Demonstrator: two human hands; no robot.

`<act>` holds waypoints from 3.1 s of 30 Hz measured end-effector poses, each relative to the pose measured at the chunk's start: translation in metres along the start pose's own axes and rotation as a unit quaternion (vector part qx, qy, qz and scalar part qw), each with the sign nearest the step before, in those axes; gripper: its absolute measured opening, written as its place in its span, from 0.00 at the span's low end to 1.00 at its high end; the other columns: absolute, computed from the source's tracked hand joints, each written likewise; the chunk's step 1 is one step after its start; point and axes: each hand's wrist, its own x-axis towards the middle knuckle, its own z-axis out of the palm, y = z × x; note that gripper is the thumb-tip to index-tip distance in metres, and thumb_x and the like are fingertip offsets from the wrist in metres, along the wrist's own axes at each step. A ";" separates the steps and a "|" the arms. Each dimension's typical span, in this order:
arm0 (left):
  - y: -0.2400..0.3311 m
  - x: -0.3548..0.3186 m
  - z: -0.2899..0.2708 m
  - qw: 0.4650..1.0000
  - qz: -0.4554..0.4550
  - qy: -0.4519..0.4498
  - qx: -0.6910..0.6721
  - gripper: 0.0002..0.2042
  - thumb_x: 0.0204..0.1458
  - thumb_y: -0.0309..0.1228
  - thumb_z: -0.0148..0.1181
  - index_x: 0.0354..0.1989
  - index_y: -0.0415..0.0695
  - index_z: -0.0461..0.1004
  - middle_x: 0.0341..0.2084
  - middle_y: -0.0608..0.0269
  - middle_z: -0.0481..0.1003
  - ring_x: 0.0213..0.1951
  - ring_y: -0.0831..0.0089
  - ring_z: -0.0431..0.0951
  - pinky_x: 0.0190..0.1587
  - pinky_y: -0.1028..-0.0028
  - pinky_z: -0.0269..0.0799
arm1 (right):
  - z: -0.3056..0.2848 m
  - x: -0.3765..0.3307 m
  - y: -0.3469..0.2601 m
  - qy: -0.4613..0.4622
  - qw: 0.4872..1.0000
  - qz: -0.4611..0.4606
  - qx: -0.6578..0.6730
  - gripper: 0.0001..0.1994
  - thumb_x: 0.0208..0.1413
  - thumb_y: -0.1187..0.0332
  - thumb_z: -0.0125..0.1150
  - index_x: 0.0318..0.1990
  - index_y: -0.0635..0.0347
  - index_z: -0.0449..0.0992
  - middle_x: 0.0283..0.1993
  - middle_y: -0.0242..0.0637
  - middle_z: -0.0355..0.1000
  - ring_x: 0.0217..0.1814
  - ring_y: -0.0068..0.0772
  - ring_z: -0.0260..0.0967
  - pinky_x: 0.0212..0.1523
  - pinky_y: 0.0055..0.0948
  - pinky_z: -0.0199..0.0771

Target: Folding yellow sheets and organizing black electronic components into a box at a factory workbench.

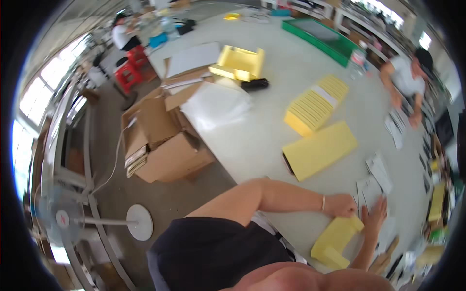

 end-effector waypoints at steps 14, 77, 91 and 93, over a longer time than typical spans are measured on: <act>-0.002 0.007 0.012 0.999 0.024 0.026 0.025 0.09 0.35 0.32 0.55 0.15 0.38 0.70 0.15 0.48 0.69 0.20 0.51 0.70 0.24 0.58 0.63 | 0.008 0.007 0.000 -0.004 0.999 -0.013 -0.046 0.38 0.50 0.55 0.55 0.67 0.57 0.51 0.70 0.53 0.45 0.73 0.53 0.37 0.66 0.53 0.38; 0.006 0.008 -0.001 0.997 -0.041 0.061 -0.036 0.11 0.41 0.31 0.53 0.21 0.34 0.72 0.18 0.44 0.71 0.21 0.53 0.72 0.26 0.63 0.67 | -0.028 -0.041 -0.049 0.204 0.938 -0.274 0.052 0.06 0.47 0.73 0.62 0.35 0.59 0.76 0.36 0.33 0.72 0.38 0.37 0.67 0.46 0.38 0.63; 0.005 0.000 -0.031 0.995 -0.100 -0.001 -0.008 0.12 0.49 0.35 0.54 0.27 0.36 0.74 0.18 0.51 0.72 0.21 0.61 0.74 0.27 0.68 0.68 | -0.030 -0.010 -0.057 0.120 0.922 -0.021 0.368 0.05 0.49 0.76 0.63 0.33 0.65 0.76 0.37 0.39 0.73 0.42 0.35 0.71 0.41 0.28 0.71; 0.012 0.002 -0.029 0.994 -0.094 -0.049 -0.004 0.12 0.48 0.36 0.53 0.25 0.38 0.75 0.18 0.50 0.73 0.24 0.53 0.74 0.28 0.62 0.68 | -0.027 0.000 -0.037 0.109 0.929 0.011 0.354 0.06 0.50 0.73 0.63 0.34 0.65 0.77 0.39 0.39 0.74 0.42 0.33 0.71 0.41 0.27 0.71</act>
